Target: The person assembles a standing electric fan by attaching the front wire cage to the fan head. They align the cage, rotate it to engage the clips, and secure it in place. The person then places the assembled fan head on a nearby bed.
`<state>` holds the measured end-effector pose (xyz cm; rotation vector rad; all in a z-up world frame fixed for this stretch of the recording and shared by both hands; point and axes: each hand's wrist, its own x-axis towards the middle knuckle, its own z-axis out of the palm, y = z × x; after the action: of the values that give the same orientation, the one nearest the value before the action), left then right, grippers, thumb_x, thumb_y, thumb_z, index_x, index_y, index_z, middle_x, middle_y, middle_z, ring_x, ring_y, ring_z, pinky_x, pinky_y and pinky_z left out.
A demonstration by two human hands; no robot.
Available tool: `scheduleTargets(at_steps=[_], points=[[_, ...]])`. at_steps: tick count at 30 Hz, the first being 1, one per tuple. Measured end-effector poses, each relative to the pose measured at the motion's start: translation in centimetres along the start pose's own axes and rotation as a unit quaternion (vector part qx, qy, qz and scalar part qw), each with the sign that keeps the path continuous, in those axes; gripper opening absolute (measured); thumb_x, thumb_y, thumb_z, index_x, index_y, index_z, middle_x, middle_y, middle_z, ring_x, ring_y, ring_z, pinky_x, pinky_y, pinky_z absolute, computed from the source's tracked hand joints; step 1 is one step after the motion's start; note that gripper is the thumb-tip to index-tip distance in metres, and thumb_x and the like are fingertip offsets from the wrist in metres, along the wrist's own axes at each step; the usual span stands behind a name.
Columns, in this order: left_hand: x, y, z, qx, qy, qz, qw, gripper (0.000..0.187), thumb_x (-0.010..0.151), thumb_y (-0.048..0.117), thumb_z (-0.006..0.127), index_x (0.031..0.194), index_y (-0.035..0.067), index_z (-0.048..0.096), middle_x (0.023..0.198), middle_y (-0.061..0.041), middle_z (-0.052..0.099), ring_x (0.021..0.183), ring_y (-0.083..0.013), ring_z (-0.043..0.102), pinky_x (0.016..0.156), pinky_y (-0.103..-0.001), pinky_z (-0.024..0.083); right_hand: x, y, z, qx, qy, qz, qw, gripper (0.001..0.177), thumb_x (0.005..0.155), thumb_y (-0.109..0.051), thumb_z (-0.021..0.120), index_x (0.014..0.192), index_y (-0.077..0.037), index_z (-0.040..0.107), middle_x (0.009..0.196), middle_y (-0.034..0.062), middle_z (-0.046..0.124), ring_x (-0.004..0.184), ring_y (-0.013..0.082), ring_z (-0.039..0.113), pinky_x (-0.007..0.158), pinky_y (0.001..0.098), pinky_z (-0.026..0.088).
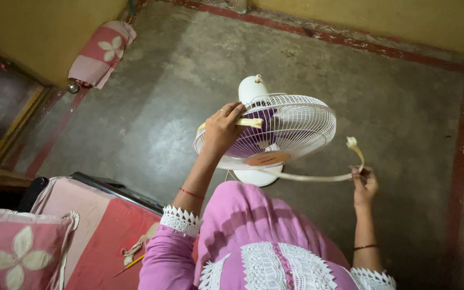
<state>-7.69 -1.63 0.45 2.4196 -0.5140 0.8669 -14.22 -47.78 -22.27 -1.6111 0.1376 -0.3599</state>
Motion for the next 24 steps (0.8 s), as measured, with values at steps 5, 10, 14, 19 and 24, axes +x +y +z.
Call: scheduleTargets(at_steps=[5,10,14,19,24], points=[[-0.1,0.2,0.4,0.009,0.014,-0.001,1.000,0.038,0.081,0.012,0.077,0.117,0.008,0.067,0.121,-0.009,0.071,0.102,-0.0298,0.071,0.083,-0.040,0.059,1.6,0.3,2.6,-0.151,-0.091,0.047,0.983,0.029,0.111,-0.030,0.055,0.120,-0.003,0.058,0.110,0.0104,0.073,0.099,0.0197,0.069,0.084,0.0313,0.054],[0.4,0.3,0.6,0.008,0.008,-0.007,1.000,0.033,0.088,0.016,0.076,0.119,0.008,0.066,0.123,-0.011,0.070,0.103,-0.0286,0.071,0.085,-0.039,0.059,1.4,1.6,9.6,-0.132,-0.105,0.100,0.981,0.030,0.101,-0.017,0.057,0.126,-0.003,0.050,0.109,0.0091,0.065,0.096,0.0214,0.066,0.080,0.0375,0.058],[0.6,0.4,0.6,0.004,0.001,0.006,1.000,0.034,0.088,0.015,0.076,0.119,0.007,0.066,0.123,-0.011,0.069,0.107,-0.0309,0.069,0.088,-0.041,0.058,1.6,2.0,13.3,0.029,-0.086,0.237,0.967,0.038,0.099,-0.012,0.054,0.134,-0.006,0.043,0.111,0.0083,0.058,0.095,0.0216,0.063,0.078,0.0422,0.061],[0.5,0.2,0.5,-0.006,0.008,0.002,1.000,0.038,0.086,0.016,0.076,0.121,0.006,0.065,0.124,-0.013,0.068,0.107,-0.0327,0.068,0.088,-0.043,0.057,3.7,1.5,12.3,0.078,-0.161,0.287,0.941,0.069,0.092,-0.002,0.058,0.149,-0.014,0.022,0.128,0.0116,0.052,0.107,0.0277,0.062,0.084,0.0443,0.060],[0.5,0.4,0.6,-0.006,0.004,0.012,1.000,0.038,0.087,0.015,0.077,0.121,0.005,0.064,0.124,-0.013,0.068,0.110,-0.0328,0.067,0.093,-0.043,0.056,2.6,1.7,13.7,0.162,-0.227,0.253,0.926,0.077,0.088,0.006,0.068,0.144,-0.010,0.017,0.133,0.0174,0.053,0.115,0.0306,0.063,0.090,0.0449,0.062]])
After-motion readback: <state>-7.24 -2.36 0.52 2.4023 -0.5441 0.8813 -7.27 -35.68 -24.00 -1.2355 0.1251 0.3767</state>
